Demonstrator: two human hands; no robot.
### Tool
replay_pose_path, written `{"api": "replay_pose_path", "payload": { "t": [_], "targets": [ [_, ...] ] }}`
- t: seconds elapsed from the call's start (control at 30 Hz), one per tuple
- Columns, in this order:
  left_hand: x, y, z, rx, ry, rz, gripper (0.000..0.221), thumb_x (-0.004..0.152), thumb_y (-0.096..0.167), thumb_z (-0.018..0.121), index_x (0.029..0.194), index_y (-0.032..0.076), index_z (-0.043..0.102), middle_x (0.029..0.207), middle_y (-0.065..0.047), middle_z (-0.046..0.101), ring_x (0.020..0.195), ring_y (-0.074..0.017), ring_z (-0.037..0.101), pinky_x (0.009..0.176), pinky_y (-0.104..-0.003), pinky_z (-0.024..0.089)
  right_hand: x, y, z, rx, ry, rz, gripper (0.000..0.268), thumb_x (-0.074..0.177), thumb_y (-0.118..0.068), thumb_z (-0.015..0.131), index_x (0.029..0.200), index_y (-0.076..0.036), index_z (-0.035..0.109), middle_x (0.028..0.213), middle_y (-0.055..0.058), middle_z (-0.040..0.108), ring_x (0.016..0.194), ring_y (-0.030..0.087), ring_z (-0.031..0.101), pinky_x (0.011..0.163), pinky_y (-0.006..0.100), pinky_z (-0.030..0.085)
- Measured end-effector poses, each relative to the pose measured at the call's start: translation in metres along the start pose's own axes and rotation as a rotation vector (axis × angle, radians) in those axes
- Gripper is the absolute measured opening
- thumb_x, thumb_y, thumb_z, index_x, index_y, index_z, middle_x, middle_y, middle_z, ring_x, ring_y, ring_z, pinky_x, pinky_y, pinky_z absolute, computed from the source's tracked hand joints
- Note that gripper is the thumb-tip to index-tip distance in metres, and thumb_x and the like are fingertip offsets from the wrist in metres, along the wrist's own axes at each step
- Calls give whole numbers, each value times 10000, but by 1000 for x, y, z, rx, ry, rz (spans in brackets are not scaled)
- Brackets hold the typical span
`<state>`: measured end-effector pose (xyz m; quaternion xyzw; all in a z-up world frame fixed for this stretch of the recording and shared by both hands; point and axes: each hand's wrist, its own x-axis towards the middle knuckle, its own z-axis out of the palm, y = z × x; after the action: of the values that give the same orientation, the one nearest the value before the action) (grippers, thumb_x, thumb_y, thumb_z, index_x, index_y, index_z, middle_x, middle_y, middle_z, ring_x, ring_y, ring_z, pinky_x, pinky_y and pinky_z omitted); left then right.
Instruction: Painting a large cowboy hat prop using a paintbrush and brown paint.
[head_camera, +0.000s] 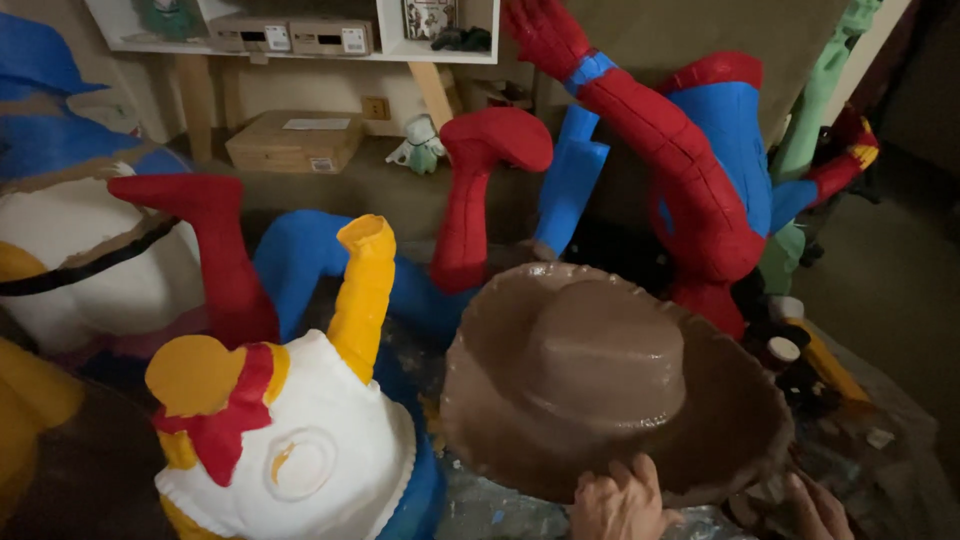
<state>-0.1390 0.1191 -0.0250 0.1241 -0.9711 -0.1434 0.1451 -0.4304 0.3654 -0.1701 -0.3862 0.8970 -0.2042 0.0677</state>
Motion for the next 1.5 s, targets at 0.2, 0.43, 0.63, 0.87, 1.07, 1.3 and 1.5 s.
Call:
{"api": "replay_pose_path", "payload": {
  "t": [0.2,0.43,0.63,0.87,1.07,1.3,1.5],
  "targets": [
    [-3,6,-3,-79,22,-32,748,764,567,912,1016,-63,597,618,-139,587,482,-205,593,477,-420,510,11,-26,-17,32,295,-21,377,976,-319,518,1298,-129,567,1263,90,582,1116,184,658,947,311,552],
    [-19,-5,18,-182,60,44,515,925,316,814,1249,-45,644,859,-283,699,739,-371,721,708,-561,591,27,13,-11,165,246,112,406,950,-274,685,1266,-36,593,1178,144,669,1054,241,669,969,336,510],
    [-84,-80,-121,-652,354,-695,503,922,402,750,1255,58,595,991,-120,655,818,-251,703,796,-427,556,-6,-79,-61,847,234,506,634,969,-270,668,1472,82,508,1329,217,636,1165,367,611,969,566,487],
    [-98,-174,-66,-1313,294,-1028,627,1039,359,752,966,-92,322,813,-90,303,776,-216,328,832,-329,218,-3,-134,-104,1075,190,511,553,997,-369,611,1407,-3,553,1231,169,653,1074,305,634,859,505,484],
    [-94,-140,-106,-901,284,-991,365,852,357,818,912,-2,791,670,-29,703,657,-157,634,645,-306,460,7,-139,-116,959,179,446,520,982,-337,626,1393,-24,564,1247,133,641,1071,289,638,879,470,509],
    [-92,-136,-96,-1144,222,-1101,335,859,282,815,889,-51,799,647,-110,671,578,-216,563,556,-377,407,18,-132,-117,939,171,399,515,947,-333,627,1366,-34,601,1275,106,660,1092,253,640,898,470,516],
    [-92,-151,-65,-977,260,-933,365,881,287,792,736,-37,707,596,-38,637,588,-171,532,562,-441,415,1,-171,-142,786,247,365,616,968,-435,613,1443,-46,562,1420,96,595,1255,241,585,1069,404,439]
  ]
}}
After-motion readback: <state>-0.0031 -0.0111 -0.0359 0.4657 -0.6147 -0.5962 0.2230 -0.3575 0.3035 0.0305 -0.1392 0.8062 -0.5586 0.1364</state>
